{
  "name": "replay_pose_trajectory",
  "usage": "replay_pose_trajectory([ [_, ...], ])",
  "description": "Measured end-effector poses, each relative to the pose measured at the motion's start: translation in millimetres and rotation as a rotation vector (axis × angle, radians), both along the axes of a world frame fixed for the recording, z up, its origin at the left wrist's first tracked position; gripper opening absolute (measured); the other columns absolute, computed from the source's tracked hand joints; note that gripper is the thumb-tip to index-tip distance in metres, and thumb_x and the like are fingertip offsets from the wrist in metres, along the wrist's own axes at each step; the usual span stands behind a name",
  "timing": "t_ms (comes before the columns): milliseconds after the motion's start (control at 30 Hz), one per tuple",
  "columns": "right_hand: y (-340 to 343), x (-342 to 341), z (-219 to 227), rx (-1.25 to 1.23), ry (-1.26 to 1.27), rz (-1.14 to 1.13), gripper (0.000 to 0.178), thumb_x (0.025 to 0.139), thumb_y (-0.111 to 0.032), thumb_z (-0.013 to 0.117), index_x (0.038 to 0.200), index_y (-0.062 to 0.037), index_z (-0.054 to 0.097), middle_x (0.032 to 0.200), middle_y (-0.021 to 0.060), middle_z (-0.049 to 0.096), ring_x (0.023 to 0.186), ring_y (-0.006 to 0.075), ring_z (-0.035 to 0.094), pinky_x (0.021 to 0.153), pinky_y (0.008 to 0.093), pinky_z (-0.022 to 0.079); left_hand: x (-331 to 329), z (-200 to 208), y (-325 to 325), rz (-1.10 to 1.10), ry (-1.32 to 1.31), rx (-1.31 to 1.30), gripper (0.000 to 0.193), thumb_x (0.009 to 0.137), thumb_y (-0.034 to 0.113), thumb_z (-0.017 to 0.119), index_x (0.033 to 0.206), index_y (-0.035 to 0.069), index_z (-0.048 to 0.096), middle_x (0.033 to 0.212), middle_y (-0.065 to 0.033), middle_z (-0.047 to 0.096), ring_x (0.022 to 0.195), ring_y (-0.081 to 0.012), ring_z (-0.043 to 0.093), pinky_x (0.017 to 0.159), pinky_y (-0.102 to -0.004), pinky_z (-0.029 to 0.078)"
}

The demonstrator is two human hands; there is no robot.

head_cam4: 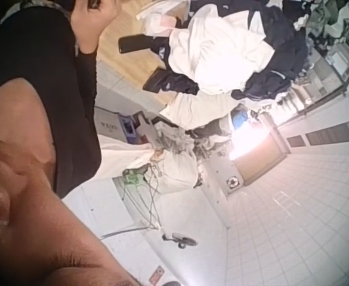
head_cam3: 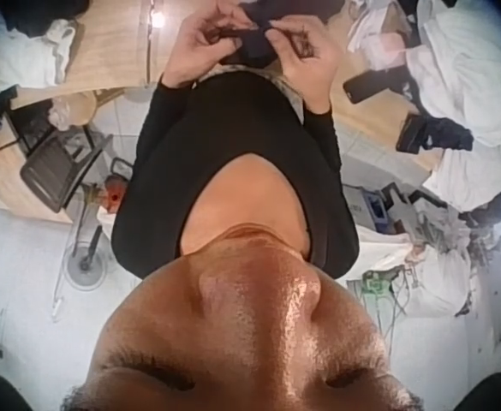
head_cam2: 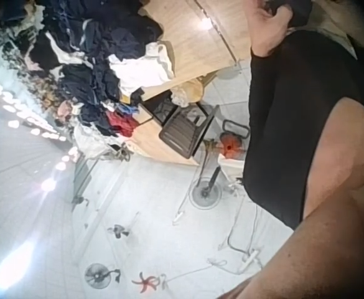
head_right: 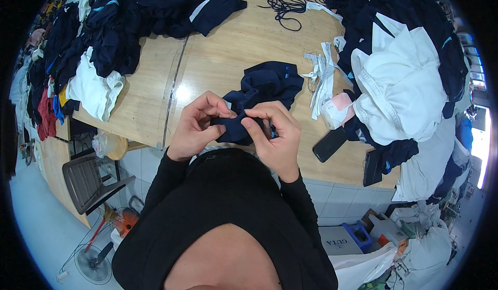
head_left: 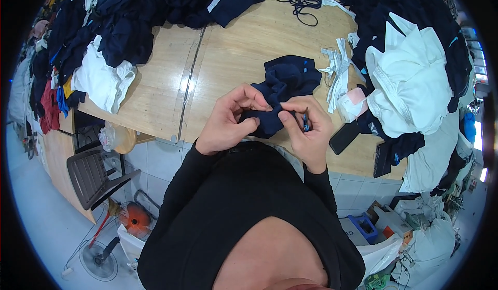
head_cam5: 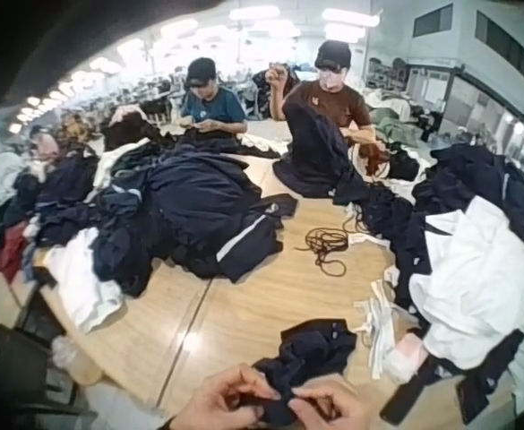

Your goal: Trimming loose threads from navy blue athletic garments using thread snips in a factory setting.

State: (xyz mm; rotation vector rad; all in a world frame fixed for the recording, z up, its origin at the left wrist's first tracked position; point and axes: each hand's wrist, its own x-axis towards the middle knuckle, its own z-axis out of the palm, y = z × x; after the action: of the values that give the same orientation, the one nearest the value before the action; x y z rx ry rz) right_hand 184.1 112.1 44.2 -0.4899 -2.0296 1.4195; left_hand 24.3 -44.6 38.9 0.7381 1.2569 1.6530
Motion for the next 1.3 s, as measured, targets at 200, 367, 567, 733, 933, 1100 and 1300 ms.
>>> replay_pose_trajectory([
  [200,7.2,-3.0,-5.1,-0.007,0.070,-0.059,0.010,0.100,0.005,0.064,0.095,-0.0012,0.058,0.083,0.0021,0.058,0.073,0.0082,0.051,0.063,0.0266,0.039,-0.2,-4.4,-1.9,0.010,0.004,-0.018,0.045,0.083,-0.019,0.058,0.122,0.004,0.061,0.117,-0.0080,0.076,0.122,-0.0177,0.073,0.109,-0.0310,0.052],
  [367,21.1,4.6,-10.9,-0.272,0.067,-0.186,0.004,0.103,0.001,0.066,0.100,-0.0014,0.064,0.089,-0.0018,0.062,0.065,0.0014,0.043,0.059,0.0219,0.033,-3.4,-5.1,-2.7,0.043,-0.019,-0.015,0.041,0.085,-0.016,0.056,0.121,0.001,0.060,0.115,-0.0087,0.076,0.112,-0.0134,0.073,0.101,-0.0266,0.052],
  [567,2.9,-0.4,-9.6,-0.016,-0.018,-0.035,0.020,0.096,0.003,0.075,0.116,-0.0006,0.074,0.098,0.0003,0.071,0.067,0.0022,0.044,0.059,0.0220,0.033,-1.2,-5.6,0.4,0.047,-0.092,-0.018,0.041,0.086,-0.017,0.055,0.122,0.001,0.061,0.115,-0.0086,0.076,0.113,-0.0142,0.074,0.103,-0.0286,0.053],
  [733,-1.1,-11.4,-19.0,0.083,-0.006,-0.039,0.004,0.103,0.003,0.067,0.101,-0.0007,0.066,0.094,-0.0014,0.061,0.074,0.0072,0.049,0.066,0.0229,0.037,1.8,-6.9,1.8,0.023,-0.074,-0.016,0.041,0.085,-0.018,0.059,0.121,0.002,0.063,0.117,-0.0093,0.076,0.116,-0.0167,0.074,0.104,-0.0298,0.054],
  [933,13.0,2.5,-26.3,-0.183,0.034,-0.065,0.007,0.110,-0.005,0.055,0.103,-0.0026,0.055,0.089,0.0018,0.052,0.074,0.0120,0.049,0.068,0.0258,0.041,-2.3,-6.6,-1.3,0.040,-0.222,-0.057,0.046,0.084,-0.018,0.061,0.124,0.002,0.065,0.121,-0.0154,0.078,0.116,-0.0171,0.074,0.101,-0.0288,0.055],
  [1100,26.7,20.9,-20.4,-0.401,-0.017,-0.036,0.018,0.114,-0.018,0.054,0.110,-0.0011,0.055,0.095,0.0036,0.052,0.080,0.0116,0.048,0.073,0.0254,0.040,-10.7,-16.9,-5.1,0.035,-0.426,-0.065,0.046,0.084,-0.015,0.060,0.126,0.002,0.065,0.121,-0.0184,0.078,0.116,-0.0163,0.075,0.095,-0.0257,0.056],
  [1300,11.0,13.0,2.2,0.157,-0.058,0.096,0.033,0.099,-0.014,0.077,0.124,-0.0005,0.060,0.096,0.0107,0.064,0.077,0.0200,0.063,0.071,0.0310,0.052,-9.3,-14.9,-4.4,0.000,-0.584,0.011,0.049,0.084,-0.015,0.057,0.129,0.003,0.062,0.124,-0.0208,0.078,0.113,-0.0171,0.076,0.093,-0.0237,0.057],
])
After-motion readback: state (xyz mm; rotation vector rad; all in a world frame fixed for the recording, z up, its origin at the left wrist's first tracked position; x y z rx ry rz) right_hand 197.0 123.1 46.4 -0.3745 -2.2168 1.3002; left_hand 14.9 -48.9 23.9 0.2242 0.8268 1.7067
